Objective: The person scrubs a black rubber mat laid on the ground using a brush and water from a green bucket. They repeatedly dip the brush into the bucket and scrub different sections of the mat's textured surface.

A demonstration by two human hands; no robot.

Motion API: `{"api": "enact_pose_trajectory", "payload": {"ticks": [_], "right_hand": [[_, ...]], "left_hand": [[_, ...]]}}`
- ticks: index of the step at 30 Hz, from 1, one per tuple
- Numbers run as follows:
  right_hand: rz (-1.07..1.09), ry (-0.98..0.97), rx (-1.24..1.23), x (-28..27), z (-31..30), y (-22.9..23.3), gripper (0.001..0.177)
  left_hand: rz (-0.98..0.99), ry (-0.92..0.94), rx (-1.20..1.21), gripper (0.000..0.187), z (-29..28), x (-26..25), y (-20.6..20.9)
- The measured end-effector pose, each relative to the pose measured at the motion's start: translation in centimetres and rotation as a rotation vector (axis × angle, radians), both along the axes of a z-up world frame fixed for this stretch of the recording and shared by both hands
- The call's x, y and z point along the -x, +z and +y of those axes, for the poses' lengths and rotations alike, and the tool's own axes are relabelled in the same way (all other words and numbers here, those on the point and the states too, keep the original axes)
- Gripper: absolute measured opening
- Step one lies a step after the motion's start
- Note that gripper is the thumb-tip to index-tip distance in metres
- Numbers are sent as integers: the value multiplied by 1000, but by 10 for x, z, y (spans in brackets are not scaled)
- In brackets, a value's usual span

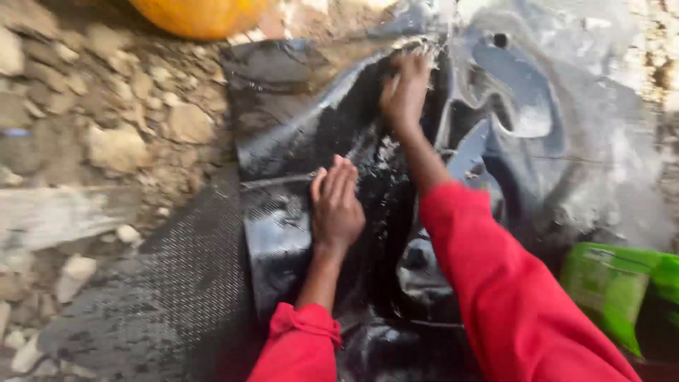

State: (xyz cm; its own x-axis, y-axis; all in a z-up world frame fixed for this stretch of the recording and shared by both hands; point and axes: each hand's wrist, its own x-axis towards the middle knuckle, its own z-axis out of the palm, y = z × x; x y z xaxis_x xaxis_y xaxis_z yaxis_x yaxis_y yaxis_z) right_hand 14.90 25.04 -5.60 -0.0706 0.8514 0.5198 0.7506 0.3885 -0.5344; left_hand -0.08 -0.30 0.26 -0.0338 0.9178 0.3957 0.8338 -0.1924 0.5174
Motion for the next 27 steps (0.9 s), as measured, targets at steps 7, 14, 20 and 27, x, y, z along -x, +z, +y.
{"api": "enact_pose_trajectory", "payload": {"ticks": [7,14,20,27], "right_hand": [[-344,151,-224,-38,16,-71,51],[118,364,83,29,-110,36,57],[-314,90,-87,-26,-20,-5,85],[-57,-12,209,4,-293,26,74]], "left_hand": [[-47,11,24,47,6,0,9],[-75,129,-117,39,10,3,-5],[-128,24,-125,30,5,5,-18],[-159,24,-129,30,19,6,-3]]}}
